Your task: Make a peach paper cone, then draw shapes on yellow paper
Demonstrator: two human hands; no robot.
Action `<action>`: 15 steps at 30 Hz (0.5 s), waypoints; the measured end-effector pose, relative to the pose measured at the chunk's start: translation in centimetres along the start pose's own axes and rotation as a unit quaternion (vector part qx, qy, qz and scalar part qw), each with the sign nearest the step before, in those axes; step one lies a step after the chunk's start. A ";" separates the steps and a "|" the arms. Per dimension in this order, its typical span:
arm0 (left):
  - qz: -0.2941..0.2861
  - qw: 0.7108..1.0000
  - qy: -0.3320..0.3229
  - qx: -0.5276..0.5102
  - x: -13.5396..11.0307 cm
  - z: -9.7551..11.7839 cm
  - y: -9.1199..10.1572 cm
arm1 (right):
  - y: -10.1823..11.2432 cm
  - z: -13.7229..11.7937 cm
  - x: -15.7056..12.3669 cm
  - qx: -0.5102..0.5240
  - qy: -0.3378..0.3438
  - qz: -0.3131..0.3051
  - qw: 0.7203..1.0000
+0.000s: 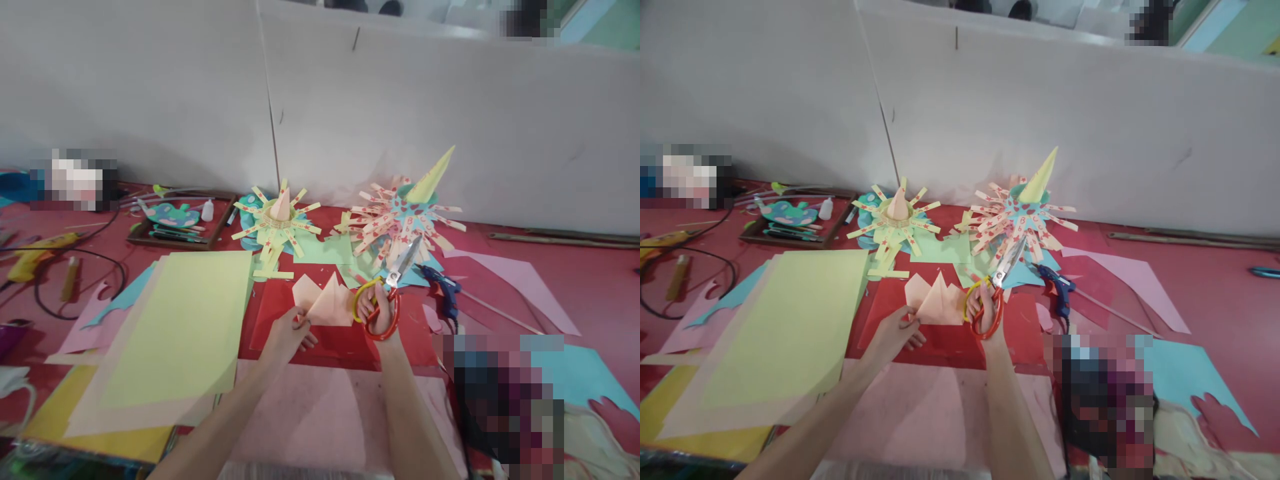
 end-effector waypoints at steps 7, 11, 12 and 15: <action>0.046 0.996 -0.067 -0.038 0.8 0.1 1.0 | 0.5 0.6 -0.1 -0.066 -0.006 0.019 0.998; 0.070 0.993 -0.091 -0.026 1.3 0.3 1.5 | 1.0 0.9 -0.3 -0.113 -0.004 0.064 0.992; 0.066 0.993 -0.099 -0.021 1.5 0.4 1.5 | 1.1 1.0 -0.3 -0.123 -0.010 0.069 0.990; 0.052 0.992 -0.113 0.002 2.2 0.7 1.3 | 1.0 1.3 -0.3 -0.146 -0.016 0.072 0.987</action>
Point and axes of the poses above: each hand's wrist, its own x-axis towards the middle knuckle, its own y-axis out of the back of the hand, z = x × y, the point moved 4 cm from there along x, towards the middle knuckle, and after that the axes turned 13 degrees about x, right-handed, at the moved point
